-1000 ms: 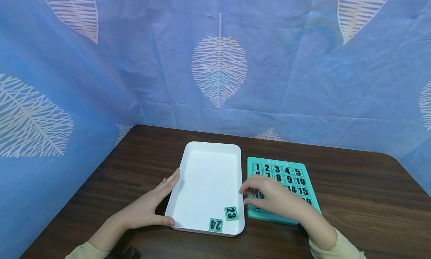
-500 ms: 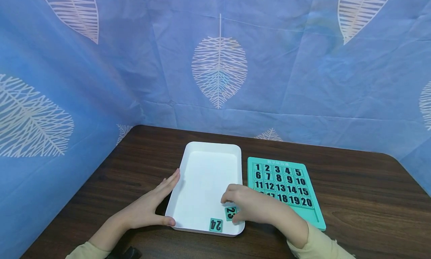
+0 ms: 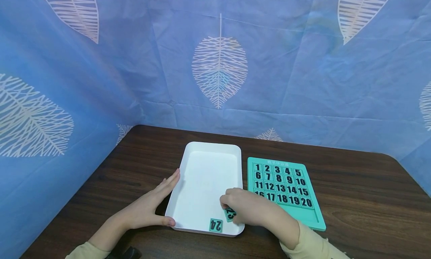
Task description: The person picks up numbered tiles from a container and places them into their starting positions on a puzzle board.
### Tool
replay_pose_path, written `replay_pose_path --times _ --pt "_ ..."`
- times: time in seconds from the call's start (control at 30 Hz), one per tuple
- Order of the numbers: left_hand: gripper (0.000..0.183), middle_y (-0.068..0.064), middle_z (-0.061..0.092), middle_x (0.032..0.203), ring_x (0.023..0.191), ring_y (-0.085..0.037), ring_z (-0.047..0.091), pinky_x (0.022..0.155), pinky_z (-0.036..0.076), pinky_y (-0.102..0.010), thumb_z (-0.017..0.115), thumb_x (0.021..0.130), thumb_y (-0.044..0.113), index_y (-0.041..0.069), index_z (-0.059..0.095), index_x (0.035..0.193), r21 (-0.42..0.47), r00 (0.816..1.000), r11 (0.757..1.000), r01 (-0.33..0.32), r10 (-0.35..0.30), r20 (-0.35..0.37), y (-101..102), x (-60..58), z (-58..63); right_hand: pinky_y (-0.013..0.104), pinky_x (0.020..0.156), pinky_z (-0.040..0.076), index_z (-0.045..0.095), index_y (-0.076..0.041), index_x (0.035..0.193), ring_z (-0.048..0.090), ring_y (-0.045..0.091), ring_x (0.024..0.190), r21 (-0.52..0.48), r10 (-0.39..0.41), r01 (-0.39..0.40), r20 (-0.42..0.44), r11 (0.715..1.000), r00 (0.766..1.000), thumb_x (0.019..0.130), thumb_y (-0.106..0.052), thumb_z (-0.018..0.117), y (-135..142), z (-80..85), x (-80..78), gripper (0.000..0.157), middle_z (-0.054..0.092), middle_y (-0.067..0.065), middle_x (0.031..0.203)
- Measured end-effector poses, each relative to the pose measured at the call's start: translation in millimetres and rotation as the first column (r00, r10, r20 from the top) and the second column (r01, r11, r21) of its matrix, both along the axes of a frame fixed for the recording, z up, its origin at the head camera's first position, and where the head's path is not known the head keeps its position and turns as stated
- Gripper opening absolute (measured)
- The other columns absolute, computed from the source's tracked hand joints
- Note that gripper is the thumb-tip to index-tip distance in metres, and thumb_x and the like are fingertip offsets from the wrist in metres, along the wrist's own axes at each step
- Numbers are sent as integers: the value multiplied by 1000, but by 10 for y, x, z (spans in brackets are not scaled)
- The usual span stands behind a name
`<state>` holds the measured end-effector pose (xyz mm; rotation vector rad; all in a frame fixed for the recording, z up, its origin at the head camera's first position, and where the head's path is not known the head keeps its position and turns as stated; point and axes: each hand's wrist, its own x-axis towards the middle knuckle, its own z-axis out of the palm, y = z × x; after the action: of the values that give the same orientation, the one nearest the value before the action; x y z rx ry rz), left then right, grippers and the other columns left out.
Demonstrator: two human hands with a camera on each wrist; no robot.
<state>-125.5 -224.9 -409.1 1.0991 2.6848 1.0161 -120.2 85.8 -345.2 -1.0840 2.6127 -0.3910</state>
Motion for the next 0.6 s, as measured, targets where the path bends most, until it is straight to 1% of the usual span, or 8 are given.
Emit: replay_pose_path --times 0.1,0.23,0.27,0.33,0.37,0.47,0.53,0.6 --pt "111 -5 0 161 145 -29 8 114 2 -27 78 76 44 19 4 155 -7 1000 1000 -7 7 4 -3 0 1 19 58 44 62 -13 86 45 6 68 -38 26 -27 -8 999 1000 72 1 79 25 -6 -10 25 52 -9 78" --pt "112 -5 -1 161 144 -31 9 116 4 -33 78 76 46 20 3 155 -14 1000 1000 -9 9 1 -5 -5 -3 19 67 48 67 -12 96 51 5 80 -99 54 -59 -56 993 997 75 -1 76 73 24 6 26 59 -7 92" --pt "112 -5 -1 161 144 -32 9 116 5 -36 78 76 46 20 3 155 -15 1000 1000 -10 10 -1 -4 -6 -4 20 69 49 68 -12 98 52 5 84 -112 56 -63 -69 992 996 75 0 75 87 40 13 27 60 -7 95" --pt "112 -5 -1 161 144 -32 9 116 6 -37 77 75 47 20 3 155 -16 1000 1000 -13 13 0 -2 -8 -5 22 73 50 68 -12 101 53 6 89 -141 48 -59 -82 988 995 76 1 73 117 80 30 28 60 -6 99" --pt "112 -5 0 161 144 -32 9 116 8 -41 77 75 47 20 4 155 -15 1000 1000 -15 15 -2 0 -8 -4 22 74 50 67 -12 101 52 7 91 -156 45 -58 -87 986 995 76 2 72 139 96 35 29 59 -7 100" --pt "112 -5 1 161 144 -32 10 115 10 -45 77 75 47 20 4 155 -14 1000 1000 -24 24 0 4 -7 -2 23 74 49 66 -13 101 50 9 92 -195 39 -59 -103 979 994 76 7 67 217 157 45 32 58 -8 101" --pt "112 -5 1 161 144 -32 10 115 10 -46 78 75 47 20 5 155 -13 1000 1000 -26 26 -4 5 -8 -4 23 73 48 65 -13 100 49 10 92 -211 39 -64 -119 975 992 76 10 65 287 186 48 33 57 -8 102" --pt "112 -5 1 161 144 -32 10 116 9 -42 78 75 48 20 5 155 -15 1000 1000 -24 24 -7 4 -8 -9 23 71 46 64 -14 99 48 10 92 -221 37 -67 -133 973 990 75 12 64 364 206 46 36 57 -8 103"
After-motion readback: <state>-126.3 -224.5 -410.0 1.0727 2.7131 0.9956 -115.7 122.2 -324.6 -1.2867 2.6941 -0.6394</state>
